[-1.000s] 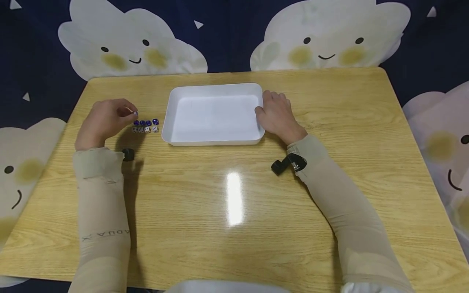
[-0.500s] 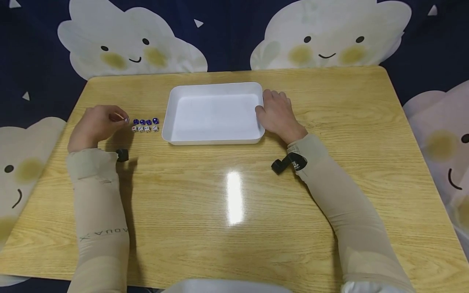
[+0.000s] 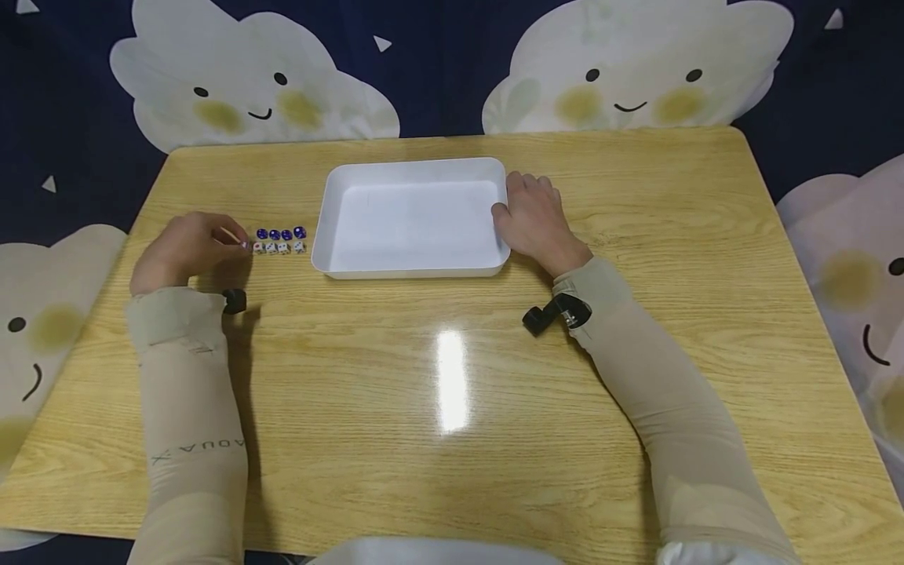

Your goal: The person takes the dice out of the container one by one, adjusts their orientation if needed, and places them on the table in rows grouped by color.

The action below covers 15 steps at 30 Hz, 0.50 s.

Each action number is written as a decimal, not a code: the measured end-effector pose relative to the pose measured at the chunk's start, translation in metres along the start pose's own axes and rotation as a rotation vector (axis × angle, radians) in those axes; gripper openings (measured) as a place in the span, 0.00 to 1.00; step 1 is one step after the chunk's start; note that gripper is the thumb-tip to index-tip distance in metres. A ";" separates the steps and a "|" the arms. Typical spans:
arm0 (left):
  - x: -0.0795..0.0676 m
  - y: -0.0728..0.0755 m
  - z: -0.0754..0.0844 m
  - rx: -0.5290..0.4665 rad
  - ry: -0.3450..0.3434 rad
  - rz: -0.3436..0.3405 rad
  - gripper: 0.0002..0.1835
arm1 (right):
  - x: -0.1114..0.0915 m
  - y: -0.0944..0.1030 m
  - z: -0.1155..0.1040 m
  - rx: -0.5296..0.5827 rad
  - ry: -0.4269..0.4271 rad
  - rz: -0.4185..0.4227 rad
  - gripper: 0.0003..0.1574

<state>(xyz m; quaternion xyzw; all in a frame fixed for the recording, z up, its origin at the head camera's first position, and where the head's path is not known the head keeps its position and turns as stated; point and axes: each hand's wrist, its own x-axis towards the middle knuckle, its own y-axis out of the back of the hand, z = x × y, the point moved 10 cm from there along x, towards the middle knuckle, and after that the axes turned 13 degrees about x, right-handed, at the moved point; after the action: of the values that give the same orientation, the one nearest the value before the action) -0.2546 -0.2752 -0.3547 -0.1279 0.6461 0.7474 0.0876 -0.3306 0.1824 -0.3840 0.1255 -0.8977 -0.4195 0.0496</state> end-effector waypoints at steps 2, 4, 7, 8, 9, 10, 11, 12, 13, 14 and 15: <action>0.001 -0.003 0.000 0.004 -0.005 -0.016 0.13 | 0.000 0.000 0.001 -0.001 -0.006 -0.002 0.23; 0.002 -0.005 0.001 0.009 -0.006 -0.020 0.13 | -0.001 -0.001 0.001 -0.001 -0.009 -0.003 0.24; 0.001 -0.006 0.002 0.009 -0.016 -0.018 0.13 | -0.001 -0.001 0.002 0.002 -0.008 -0.001 0.23; 0.001 -0.006 0.001 0.004 -0.012 -0.023 0.14 | -0.001 -0.001 0.002 0.004 -0.006 0.001 0.23; 0.001 -0.005 0.001 0.002 -0.012 -0.023 0.16 | -0.001 -0.001 0.002 0.005 -0.002 0.004 0.23; 0.000 -0.004 0.001 -0.003 -0.007 -0.024 0.18 | 0.000 -0.001 0.002 0.007 0.001 0.007 0.22; -0.001 -0.004 -0.001 -0.010 0.003 -0.028 0.21 | 0.000 -0.001 0.002 0.008 0.004 0.008 0.22; -0.002 -0.003 -0.002 -0.016 0.015 -0.029 0.24 | 0.000 -0.002 0.003 0.008 0.006 0.010 0.22; -0.004 -0.002 -0.003 -0.020 0.027 -0.024 0.27 | 0.000 -0.003 0.004 0.007 0.006 0.011 0.22; -0.005 -0.001 -0.005 -0.026 0.045 -0.013 0.30 | 0.000 -0.005 0.004 0.005 0.007 0.010 0.22; -0.007 0.000 -0.007 -0.028 0.065 0.005 0.32 | 0.000 -0.008 0.006 0.005 0.002 0.002 0.22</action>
<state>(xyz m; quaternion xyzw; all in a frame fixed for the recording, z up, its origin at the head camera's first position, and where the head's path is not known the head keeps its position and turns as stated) -0.2471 -0.2818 -0.3532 -0.1518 0.6385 0.7519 0.0630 -0.3302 0.1820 -0.3934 0.1248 -0.8988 -0.4172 0.0506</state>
